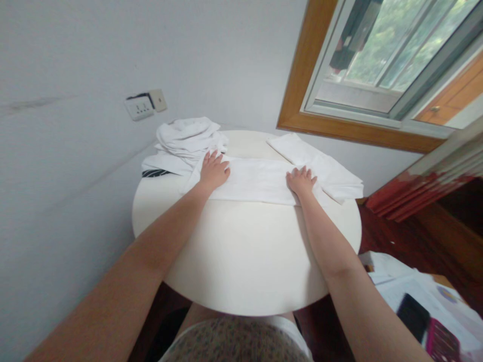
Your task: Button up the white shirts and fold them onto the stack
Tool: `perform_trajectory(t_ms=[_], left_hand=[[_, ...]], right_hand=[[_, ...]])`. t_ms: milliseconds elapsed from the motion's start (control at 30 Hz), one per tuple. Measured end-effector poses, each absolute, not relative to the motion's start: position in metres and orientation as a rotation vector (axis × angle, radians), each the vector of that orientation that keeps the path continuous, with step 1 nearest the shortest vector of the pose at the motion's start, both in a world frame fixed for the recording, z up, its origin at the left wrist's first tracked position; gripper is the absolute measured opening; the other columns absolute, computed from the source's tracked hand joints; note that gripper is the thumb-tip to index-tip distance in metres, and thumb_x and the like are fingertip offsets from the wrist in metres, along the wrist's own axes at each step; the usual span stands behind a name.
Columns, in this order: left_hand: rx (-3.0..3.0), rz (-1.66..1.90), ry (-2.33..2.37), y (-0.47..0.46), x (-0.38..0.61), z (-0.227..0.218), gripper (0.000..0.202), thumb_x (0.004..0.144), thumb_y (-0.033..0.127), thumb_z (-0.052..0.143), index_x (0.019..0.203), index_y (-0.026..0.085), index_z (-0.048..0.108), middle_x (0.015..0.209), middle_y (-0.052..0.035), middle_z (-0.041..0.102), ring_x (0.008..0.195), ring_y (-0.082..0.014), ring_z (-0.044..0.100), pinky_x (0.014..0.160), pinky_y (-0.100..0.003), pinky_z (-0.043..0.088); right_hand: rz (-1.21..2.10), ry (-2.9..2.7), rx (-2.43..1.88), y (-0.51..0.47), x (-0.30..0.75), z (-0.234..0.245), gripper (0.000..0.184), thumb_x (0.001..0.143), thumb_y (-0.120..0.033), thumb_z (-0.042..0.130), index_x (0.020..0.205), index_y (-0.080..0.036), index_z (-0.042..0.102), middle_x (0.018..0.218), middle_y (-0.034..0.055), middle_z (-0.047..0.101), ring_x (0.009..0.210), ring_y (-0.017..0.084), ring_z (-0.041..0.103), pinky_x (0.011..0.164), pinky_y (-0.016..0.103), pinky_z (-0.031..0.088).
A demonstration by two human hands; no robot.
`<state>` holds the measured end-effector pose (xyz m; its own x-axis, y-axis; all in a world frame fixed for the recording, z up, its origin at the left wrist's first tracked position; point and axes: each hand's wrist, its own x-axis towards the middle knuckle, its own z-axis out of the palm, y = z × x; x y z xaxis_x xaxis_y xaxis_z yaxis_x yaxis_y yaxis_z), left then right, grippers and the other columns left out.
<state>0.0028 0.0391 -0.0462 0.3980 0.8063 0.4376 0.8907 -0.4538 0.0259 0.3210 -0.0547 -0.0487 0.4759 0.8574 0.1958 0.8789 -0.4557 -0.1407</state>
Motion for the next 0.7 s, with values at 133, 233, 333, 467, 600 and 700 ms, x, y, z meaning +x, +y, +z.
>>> perform_trajectory(t_ms=[133, 233, 333, 467, 600, 700], left_hand=[[-2.422, -0.605, -1.491, 0.0401, 0.0023, -0.0479, 0.04, 0.092, 0.035, 0.044, 0.122, 0.024, 0.068, 0.147, -0.0052, 0.052, 0.149, -0.0246, 0.023, 0.124, -0.048, 0.006], [-2.429, -0.625, -1.48, 0.0413, 0.0018, -0.0494, 0.039, 0.091, 0.035, 0.046, 0.121, 0.024, 0.068, 0.146, -0.0055, 0.053, 0.149, -0.0256, 0.024, 0.124, -0.05, 0.007], [-2.448, -0.646, -1.484, 0.0424, 0.0017, -0.0502, 0.038, 0.088, 0.033, 0.051, 0.122, 0.025, 0.068, 0.146, -0.0053, 0.053, 0.149, -0.0271, 0.024, 0.123, -0.052, 0.006], [-2.448, -0.64, -1.49, 0.0422, 0.0019, -0.0497, 0.037, 0.09, 0.034, 0.048, 0.12, 0.024, 0.068, 0.145, -0.0051, 0.053, 0.149, -0.0268, 0.024, 0.123, -0.052, 0.007], [-2.444, -0.637, -1.487, 0.0404, 0.0026, -0.048, 0.037, 0.093, 0.035, 0.045, 0.118, 0.023, 0.069, 0.144, -0.006, 0.054, 0.149, -0.0269, 0.024, 0.122, -0.053, 0.009], [-2.445, -0.644, -1.474, 0.0394, 0.0031, -0.0471, 0.037, 0.092, 0.034, 0.046, 0.117, 0.021, 0.07, 0.143, -0.009, 0.055, 0.148, -0.0275, 0.025, 0.122, -0.054, 0.01]], right_hand=[[-0.138, -1.495, -2.489, -0.0546, 0.3213, -0.0495, 0.061, 0.098, -0.051, 0.03, 0.145, -0.017, 0.047, 0.16, 0.0196, 0.026, 0.147, 0.039, 0.021, 0.113, 0.067, 0.015], [-0.142, -1.498, -2.483, -0.0545, 0.3216, -0.0497, 0.061, 0.098, -0.051, 0.03, 0.146, -0.017, 0.047, 0.16, 0.0199, 0.025, 0.147, 0.039, 0.021, 0.113, 0.068, 0.015], [-0.138, -1.496, -2.485, -0.0545, 0.3217, -0.0495, 0.061, 0.098, -0.051, 0.03, 0.146, -0.017, 0.046, 0.161, 0.0196, 0.025, 0.147, 0.039, 0.021, 0.113, 0.068, 0.014], [-0.138, -1.497, -2.489, -0.0542, 0.322, -0.0496, 0.062, 0.098, -0.051, 0.03, 0.147, -0.017, 0.045, 0.16, 0.0196, 0.025, 0.147, 0.04, 0.021, 0.113, 0.068, 0.015], [-0.144, -1.504, -2.488, -0.054, 0.3223, -0.0505, 0.062, 0.098, -0.051, 0.029, 0.147, -0.016, 0.045, 0.161, 0.0199, 0.025, 0.147, 0.04, 0.021, 0.112, 0.07, 0.015], [-0.142, -1.499, -2.476, -0.054, 0.3222, -0.0505, 0.061, 0.098, -0.051, 0.03, 0.147, -0.017, 0.046, 0.16, 0.0198, 0.025, 0.147, 0.04, 0.021, 0.112, 0.069, 0.015]])
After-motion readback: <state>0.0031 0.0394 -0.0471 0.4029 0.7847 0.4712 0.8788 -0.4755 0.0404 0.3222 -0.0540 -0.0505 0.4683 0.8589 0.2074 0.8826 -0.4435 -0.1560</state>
